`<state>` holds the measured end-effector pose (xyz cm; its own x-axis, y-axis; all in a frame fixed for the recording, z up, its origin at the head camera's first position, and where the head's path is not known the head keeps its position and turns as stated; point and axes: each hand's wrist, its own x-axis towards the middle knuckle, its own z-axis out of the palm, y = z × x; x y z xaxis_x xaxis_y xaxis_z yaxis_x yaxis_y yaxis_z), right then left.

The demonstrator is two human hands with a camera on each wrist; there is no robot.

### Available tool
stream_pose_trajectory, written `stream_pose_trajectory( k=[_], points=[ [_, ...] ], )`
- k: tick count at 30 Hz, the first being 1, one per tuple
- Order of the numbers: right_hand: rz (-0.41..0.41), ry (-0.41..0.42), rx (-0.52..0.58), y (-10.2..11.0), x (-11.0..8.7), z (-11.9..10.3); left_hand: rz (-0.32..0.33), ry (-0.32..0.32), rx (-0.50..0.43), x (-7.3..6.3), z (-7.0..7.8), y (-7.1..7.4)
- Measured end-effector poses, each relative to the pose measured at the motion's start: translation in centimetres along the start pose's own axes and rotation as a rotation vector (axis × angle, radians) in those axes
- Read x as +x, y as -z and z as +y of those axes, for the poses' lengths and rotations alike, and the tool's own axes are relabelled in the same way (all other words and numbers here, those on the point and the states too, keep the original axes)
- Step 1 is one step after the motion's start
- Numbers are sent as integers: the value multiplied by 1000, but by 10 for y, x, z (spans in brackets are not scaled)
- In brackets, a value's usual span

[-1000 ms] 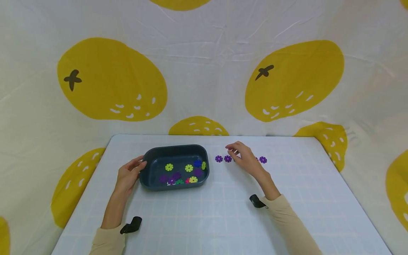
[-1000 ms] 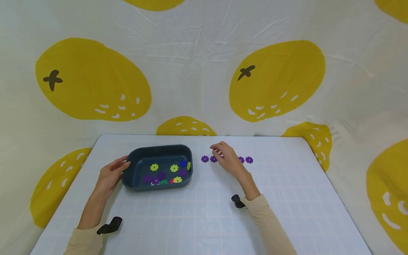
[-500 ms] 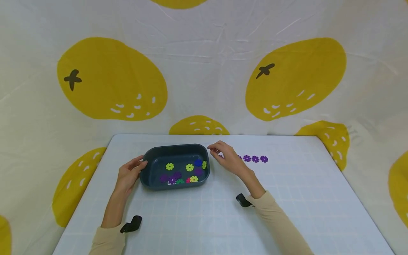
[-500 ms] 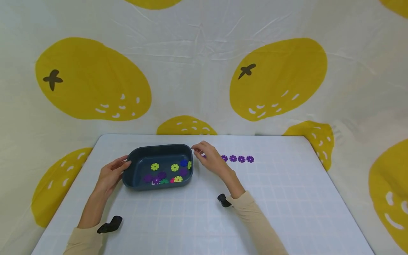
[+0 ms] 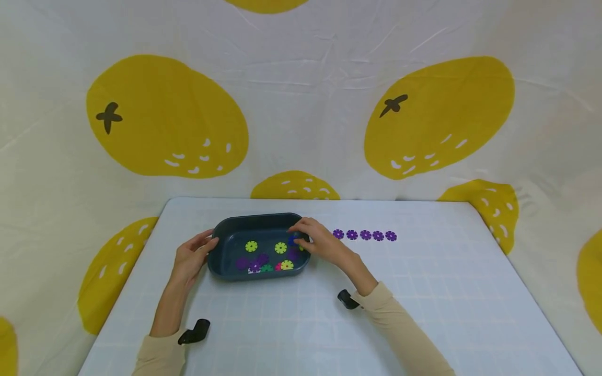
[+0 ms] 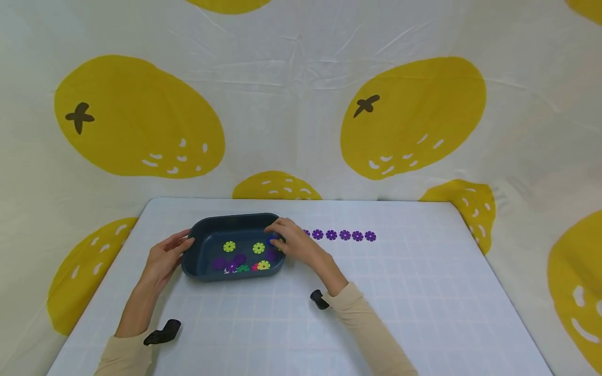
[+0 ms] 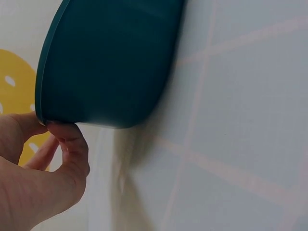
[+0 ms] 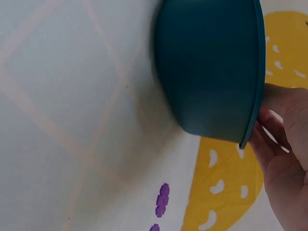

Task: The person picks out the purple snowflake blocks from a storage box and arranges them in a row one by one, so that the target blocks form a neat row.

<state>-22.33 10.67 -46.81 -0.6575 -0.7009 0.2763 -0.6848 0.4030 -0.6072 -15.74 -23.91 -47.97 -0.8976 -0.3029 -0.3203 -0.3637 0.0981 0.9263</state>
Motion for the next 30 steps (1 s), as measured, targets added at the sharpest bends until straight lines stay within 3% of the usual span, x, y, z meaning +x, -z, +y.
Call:
stream_pose_trajectory(
  k=[14,30],
  points=[
    [-253,-15,-220,-14,15,-20,3,24,10,2,-2,2],
    [-374,-119,-404,-19,25,-30,4,6,-25,0,-2,-1]
  ],
)
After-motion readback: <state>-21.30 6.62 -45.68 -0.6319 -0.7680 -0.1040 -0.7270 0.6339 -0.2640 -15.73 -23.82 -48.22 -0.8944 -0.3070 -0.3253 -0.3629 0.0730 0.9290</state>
